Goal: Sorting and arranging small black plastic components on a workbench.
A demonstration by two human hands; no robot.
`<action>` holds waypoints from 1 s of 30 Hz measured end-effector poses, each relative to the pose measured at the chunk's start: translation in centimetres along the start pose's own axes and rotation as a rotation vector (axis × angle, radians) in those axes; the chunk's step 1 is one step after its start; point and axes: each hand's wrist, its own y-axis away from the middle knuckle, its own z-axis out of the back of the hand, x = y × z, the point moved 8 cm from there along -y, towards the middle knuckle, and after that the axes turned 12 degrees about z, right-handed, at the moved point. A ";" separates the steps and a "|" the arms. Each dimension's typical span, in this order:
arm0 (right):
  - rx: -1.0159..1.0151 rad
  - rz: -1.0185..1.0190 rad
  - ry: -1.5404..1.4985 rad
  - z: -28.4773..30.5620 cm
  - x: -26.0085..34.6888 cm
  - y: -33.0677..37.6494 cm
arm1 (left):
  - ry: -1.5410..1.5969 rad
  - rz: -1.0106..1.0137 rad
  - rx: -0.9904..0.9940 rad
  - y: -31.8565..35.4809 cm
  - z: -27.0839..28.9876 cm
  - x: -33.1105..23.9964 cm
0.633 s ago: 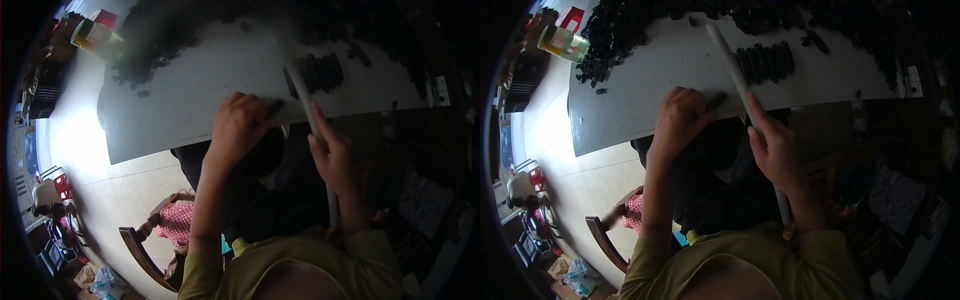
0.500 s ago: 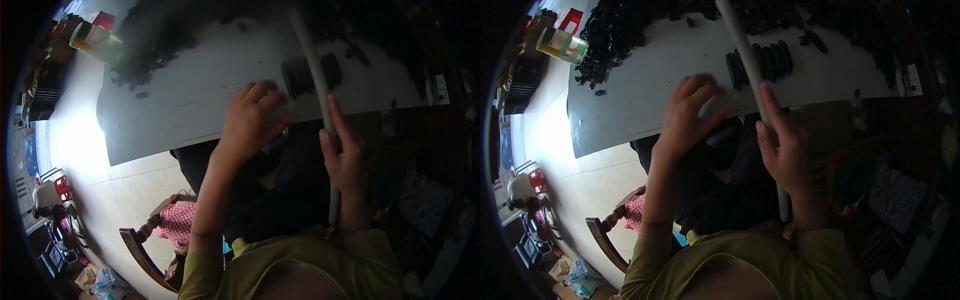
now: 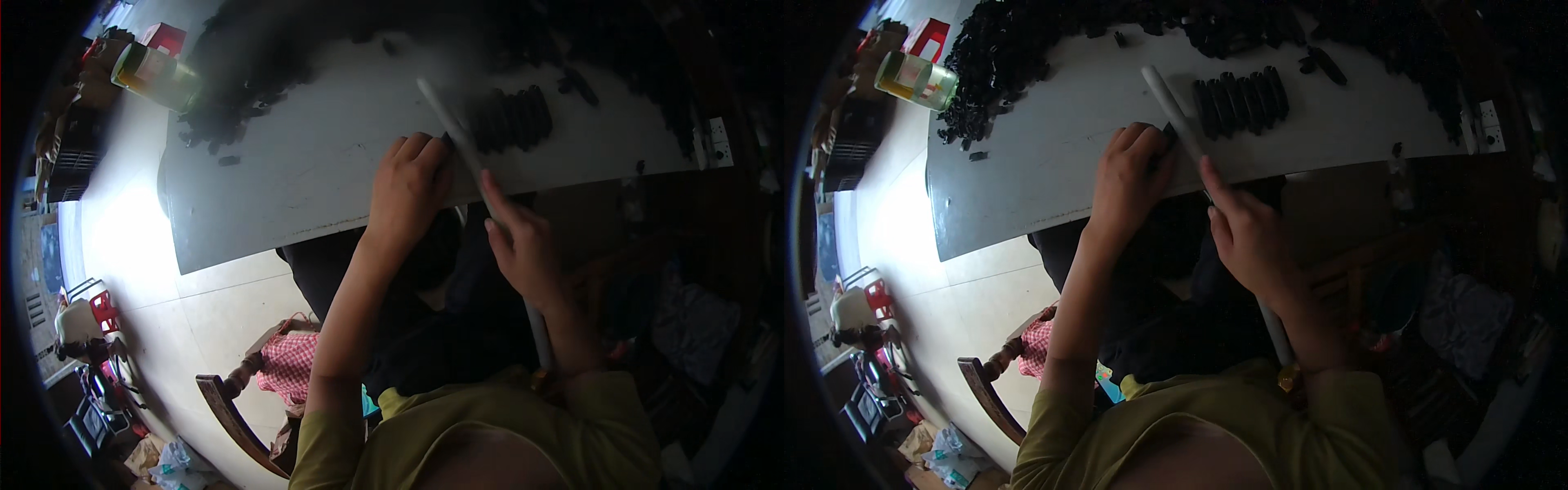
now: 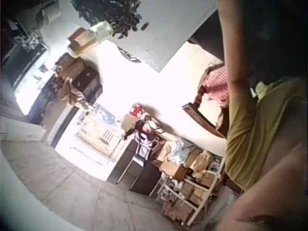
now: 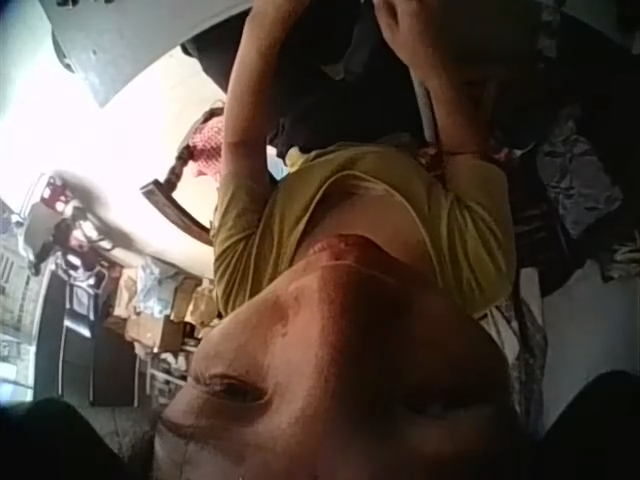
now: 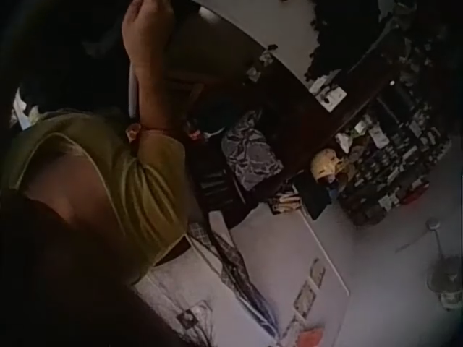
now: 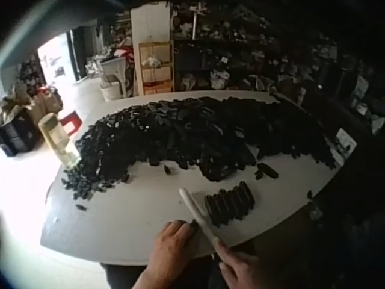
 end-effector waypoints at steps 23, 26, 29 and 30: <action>-0.087 0.020 0.007 2.7 0.0 0.0 | 0.014 0.018 0.060 -0.9 -1.5 -0.3; 0.037 -0.068 -0.052 0.4 -2.0 0.2 | 0.021 0.000 0.054 -0.7 -1.3 -0.3; -0.012 -0.096 -0.121 1.8 -1.5 0.4 | -0.001 0.016 0.084 -0.2 -0.8 -0.1; -0.041 -0.148 -0.159 2.7 -1.3 0.4 | -0.003 0.016 0.086 0.0 -0.6 -0.1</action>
